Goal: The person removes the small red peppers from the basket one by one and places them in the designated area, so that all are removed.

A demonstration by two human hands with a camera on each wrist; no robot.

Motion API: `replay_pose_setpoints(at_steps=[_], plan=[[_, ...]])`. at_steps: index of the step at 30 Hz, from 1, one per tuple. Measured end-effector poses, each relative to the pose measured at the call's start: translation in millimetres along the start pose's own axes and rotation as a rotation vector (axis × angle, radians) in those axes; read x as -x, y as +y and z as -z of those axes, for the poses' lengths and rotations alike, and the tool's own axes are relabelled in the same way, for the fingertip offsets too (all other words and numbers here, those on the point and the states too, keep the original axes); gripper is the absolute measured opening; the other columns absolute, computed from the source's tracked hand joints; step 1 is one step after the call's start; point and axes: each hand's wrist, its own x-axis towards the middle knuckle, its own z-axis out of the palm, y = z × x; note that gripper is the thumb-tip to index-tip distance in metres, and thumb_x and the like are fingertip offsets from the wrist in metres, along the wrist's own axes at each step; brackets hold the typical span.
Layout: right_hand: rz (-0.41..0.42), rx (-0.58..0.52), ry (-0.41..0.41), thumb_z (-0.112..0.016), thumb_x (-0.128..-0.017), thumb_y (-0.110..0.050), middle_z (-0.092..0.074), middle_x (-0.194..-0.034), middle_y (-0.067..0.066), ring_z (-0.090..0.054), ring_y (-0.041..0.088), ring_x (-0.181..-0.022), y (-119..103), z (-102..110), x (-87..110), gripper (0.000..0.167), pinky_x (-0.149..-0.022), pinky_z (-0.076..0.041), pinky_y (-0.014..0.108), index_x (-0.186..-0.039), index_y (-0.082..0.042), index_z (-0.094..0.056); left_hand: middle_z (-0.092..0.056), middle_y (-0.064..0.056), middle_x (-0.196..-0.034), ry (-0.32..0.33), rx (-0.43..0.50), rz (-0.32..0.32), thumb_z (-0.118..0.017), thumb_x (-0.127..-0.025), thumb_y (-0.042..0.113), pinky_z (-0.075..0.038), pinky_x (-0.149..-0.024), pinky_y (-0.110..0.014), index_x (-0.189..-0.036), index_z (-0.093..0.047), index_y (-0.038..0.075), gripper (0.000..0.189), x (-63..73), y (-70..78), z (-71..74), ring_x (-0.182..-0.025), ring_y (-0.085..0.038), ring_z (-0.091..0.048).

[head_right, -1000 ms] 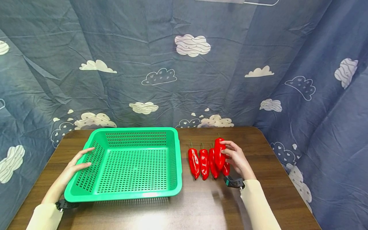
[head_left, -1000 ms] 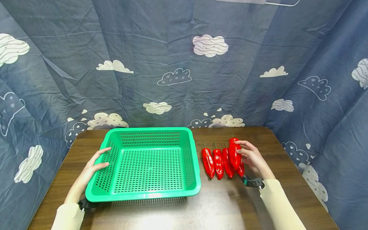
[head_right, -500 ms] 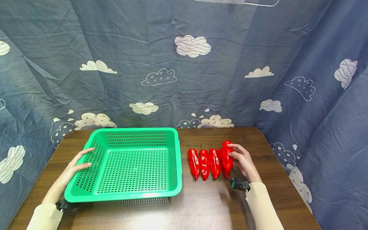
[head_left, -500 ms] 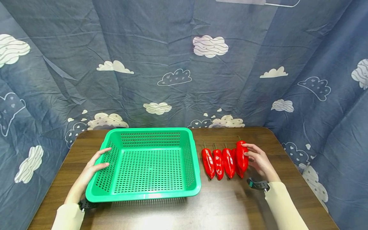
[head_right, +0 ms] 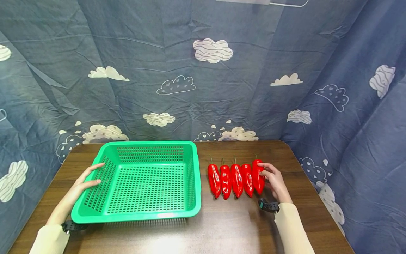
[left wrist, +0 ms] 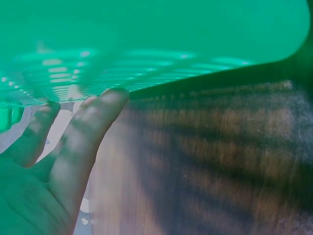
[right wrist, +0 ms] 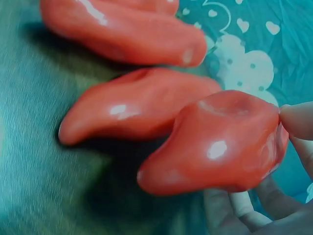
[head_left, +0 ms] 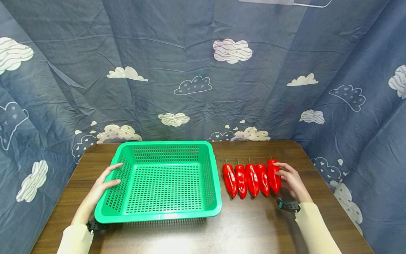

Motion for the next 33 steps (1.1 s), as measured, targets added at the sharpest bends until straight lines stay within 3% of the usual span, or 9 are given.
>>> replay_pose_setpoints(at_steps=[11, 16, 18, 22, 28, 33], plan=[[-0.058, 0.144, 0.028, -0.048, -0.097, -0.01, -0.051, -0.116, 0.009, -0.058, 0.013, -0.078, 11.3, 1.7, -2.1, 0.038, -0.07, -0.05, 0.033, -0.131, 0.003, -0.043, -0.013, -0.017, -0.155, 0.0, -0.007, 0.01, -0.053, -0.096, 0.012, -0.011, -0.101, -0.065, -0.149, -0.029, 0.012, 0.058, 0.8, 2.3, -1.2, -0.139, -0.037, -0.006], [-0.06, 0.191, 0.009, -0.047, -0.097, -0.011, -0.057, -0.111, 0.005, -0.057, 0.016, -0.084, 12.2, 0.9, -1.7, 0.042, -0.073, -0.05, 0.032, -0.135, 0.005, -0.04, -0.013, -0.017, -0.155, 0.002, 0.0, 0.0, -0.053, -0.095, 0.009, -0.01, -0.101, -0.065, -0.149, -0.029, 0.01, 0.059, 0.2, 2.2, -0.6, -0.138, -0.038, -0.005], [-0.054, 0.194, 0.005, -0.047, -0.097, -0.01, -0.059, -0.108, 0.0, -0.058, 0.016, -0.086, 12.1, 0.5, -1.5, 0.042, -0.074, -0.05, 0.032, -0.134, 0.006, -0.04, -0.013, -0.018, -0.155, 0.002, -0.001, -0.006, -0.053, -0.095, 0.009, -0.01, -0.101, -0.065, -0.148, -0.03, 0.01, 0.059, -0.1, 2.1, -0.6, -0.138, -0.038, -0.005], [-0.055, 0.199, 0.014, -0.048, -0.096, -0.01, -0.058, -0.114, 0.006, -0.06, 0.016, -0.086, 12.8, -0.2, -1.6, 0.042, -0.075, -0.05, 0.032, -0.134, 0.007, -0.04, -0.014, -0.019, -0.155, 0.0, -0.009, -0.019, -0.053, -0.095, 0.008, -0.009, -0.101, -0.067, -0.148, -0.03, 0.009, 0.058, -0.5, 2.4, -0.7, -0.139, -0.038, -0.004], [-0.05, 0.17, 0.053, -0.049, -0.096, -0.01, -0.056, -0.117, 0.008, -0.058, 0.016, -0.086, 12.1, -2.2, -1.5, 0.042, -0.075, -0.051, 0.03, -0.134, 0.006, -0.042, -0.011, -0.017, -0.156, -0.016, -0.013, 0.011, -0.053, -0.096, 0.013, -0.009, -0.1, -0.068, -0.15, -0.027, 0.013, 0.06, 0.9, 4.0, 1.8, -0.139, -0.039, -0.003], [0.019, 0.107, 0.074, -0.047, -0.095, -0.005, -0.057, -0.11, 0.004, -0.06, 0.011, -0.085, 7.2, -4.4, 0.7, 0.042, -0.075, -0.052, 0.03, -0.134, 0.01, -0.039, -0.011, -0.019, -0.156, -0.025, -0.095, -0.009, -0.052, -0.098, 0.016, -0.009, -0.098, -0.072, -0.151, -0.026, 0.011, 0.06, 1.9, 4.9, 6.7, -0.139, -0.045, -0.002]])
